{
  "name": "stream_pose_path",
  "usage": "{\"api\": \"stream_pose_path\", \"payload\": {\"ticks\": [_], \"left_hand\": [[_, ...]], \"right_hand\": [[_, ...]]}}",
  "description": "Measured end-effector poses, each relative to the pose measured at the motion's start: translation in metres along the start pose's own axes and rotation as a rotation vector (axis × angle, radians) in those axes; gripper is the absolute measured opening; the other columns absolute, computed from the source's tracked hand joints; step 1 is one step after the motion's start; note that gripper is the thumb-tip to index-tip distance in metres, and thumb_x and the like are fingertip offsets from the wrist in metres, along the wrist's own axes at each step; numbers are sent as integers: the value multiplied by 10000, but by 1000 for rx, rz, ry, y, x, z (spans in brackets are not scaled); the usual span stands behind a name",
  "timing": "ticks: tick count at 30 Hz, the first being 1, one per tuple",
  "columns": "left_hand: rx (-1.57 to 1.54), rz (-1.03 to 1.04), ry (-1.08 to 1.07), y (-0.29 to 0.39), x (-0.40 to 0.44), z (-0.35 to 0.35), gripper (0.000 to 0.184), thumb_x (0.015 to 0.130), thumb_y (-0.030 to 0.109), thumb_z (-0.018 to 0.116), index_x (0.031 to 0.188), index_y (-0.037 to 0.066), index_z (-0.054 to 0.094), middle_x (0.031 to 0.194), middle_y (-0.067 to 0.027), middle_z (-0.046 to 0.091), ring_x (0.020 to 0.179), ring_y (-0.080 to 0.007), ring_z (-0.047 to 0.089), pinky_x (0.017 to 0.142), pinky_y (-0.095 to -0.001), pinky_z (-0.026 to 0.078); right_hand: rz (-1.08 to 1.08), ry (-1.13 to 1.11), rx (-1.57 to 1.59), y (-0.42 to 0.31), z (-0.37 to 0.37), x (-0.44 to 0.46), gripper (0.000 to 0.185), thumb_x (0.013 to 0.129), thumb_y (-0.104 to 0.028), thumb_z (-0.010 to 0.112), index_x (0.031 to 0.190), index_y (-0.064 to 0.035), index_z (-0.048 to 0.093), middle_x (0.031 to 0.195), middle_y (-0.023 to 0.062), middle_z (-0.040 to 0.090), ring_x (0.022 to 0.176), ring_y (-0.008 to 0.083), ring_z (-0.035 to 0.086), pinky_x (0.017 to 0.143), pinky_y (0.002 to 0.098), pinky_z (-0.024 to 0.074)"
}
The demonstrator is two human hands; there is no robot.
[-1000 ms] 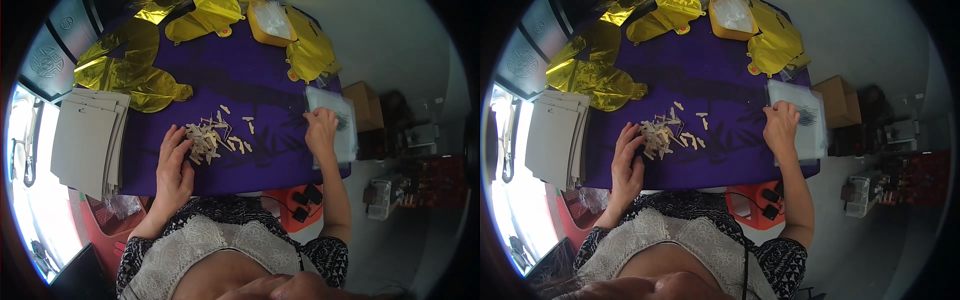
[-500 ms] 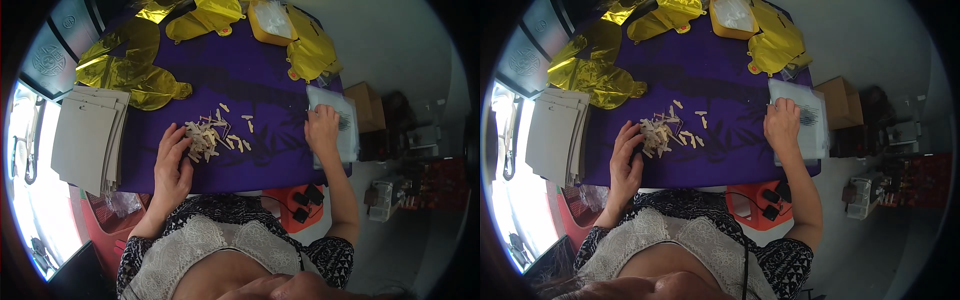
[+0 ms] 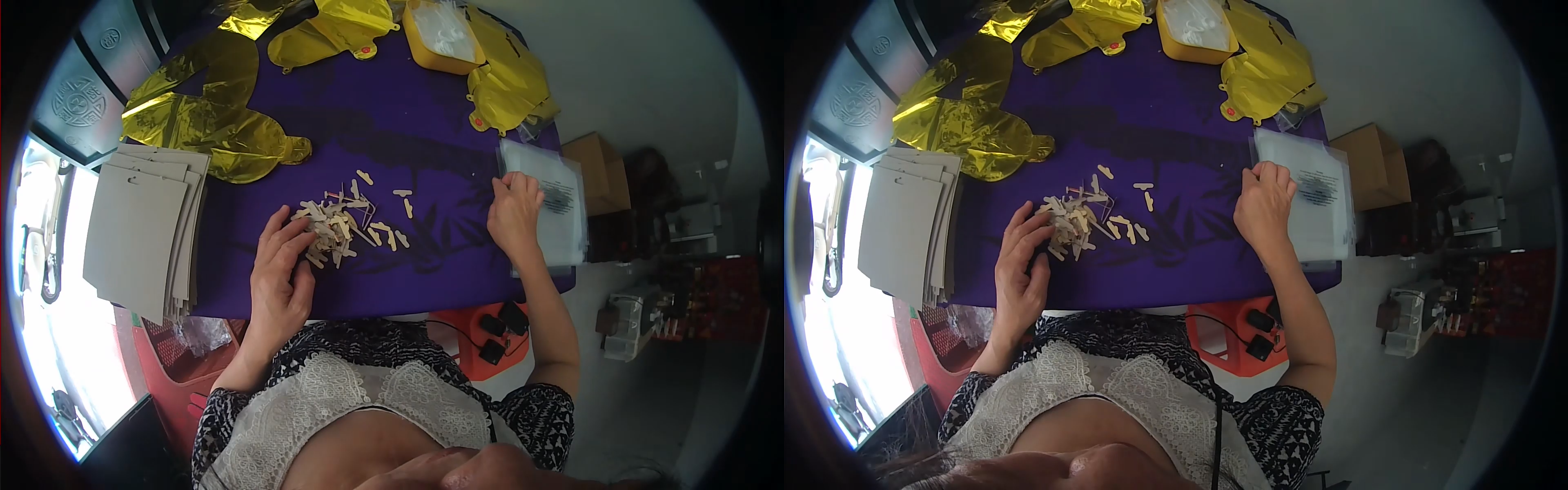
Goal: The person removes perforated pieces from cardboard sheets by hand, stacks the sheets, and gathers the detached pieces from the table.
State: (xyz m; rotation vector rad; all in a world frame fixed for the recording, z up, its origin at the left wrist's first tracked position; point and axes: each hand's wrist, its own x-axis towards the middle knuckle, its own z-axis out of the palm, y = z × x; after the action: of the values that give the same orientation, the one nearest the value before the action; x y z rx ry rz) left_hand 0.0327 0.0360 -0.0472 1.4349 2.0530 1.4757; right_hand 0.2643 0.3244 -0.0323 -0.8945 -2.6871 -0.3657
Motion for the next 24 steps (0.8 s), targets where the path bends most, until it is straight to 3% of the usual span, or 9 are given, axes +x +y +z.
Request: {"api": "stream_pose_path", "payload": {"ticks": [7, 16, 24], "left_hand": [[-6, 3, 6, 0, 0, 0, 417, 730, -124, 466, 1112, -30, 605, 1283, -178, 580, 1368, -412, 384, 1119, -496, 303], [0, 1, -1, 0, 0, 0, 407, 731, -117, 477, 1106, -27, 609, 1269, -177, 591, 1360, -412, 395, 1114, -497, 309], [4, -5, -1, 1, 0, 0, 398, 728, -114, 478, 1092, -31, 616, 1260, -177, 596, 1353, -412, 404, 1111, -497, 317]], "right_hand": [[37, -7, -68, 7, -6, 2, 267, 729, -19, 665, 991, 21, 693, 1033, 106, 548, 1016, 289, 486, 859, 406, 360], [-81, 47, -91, 16, -9, 19, 207, 724, -6, 660, 927, -34, 692, 1051, 118, 540, 1030, 297, 493, 862, 410, 376], [-113, -83, -92, 26, -10, 31, 130, 704, 8, 671, 829, -24, 689, 998, 119, 549, 997, 287, 502, 840, 400, 386]]}}
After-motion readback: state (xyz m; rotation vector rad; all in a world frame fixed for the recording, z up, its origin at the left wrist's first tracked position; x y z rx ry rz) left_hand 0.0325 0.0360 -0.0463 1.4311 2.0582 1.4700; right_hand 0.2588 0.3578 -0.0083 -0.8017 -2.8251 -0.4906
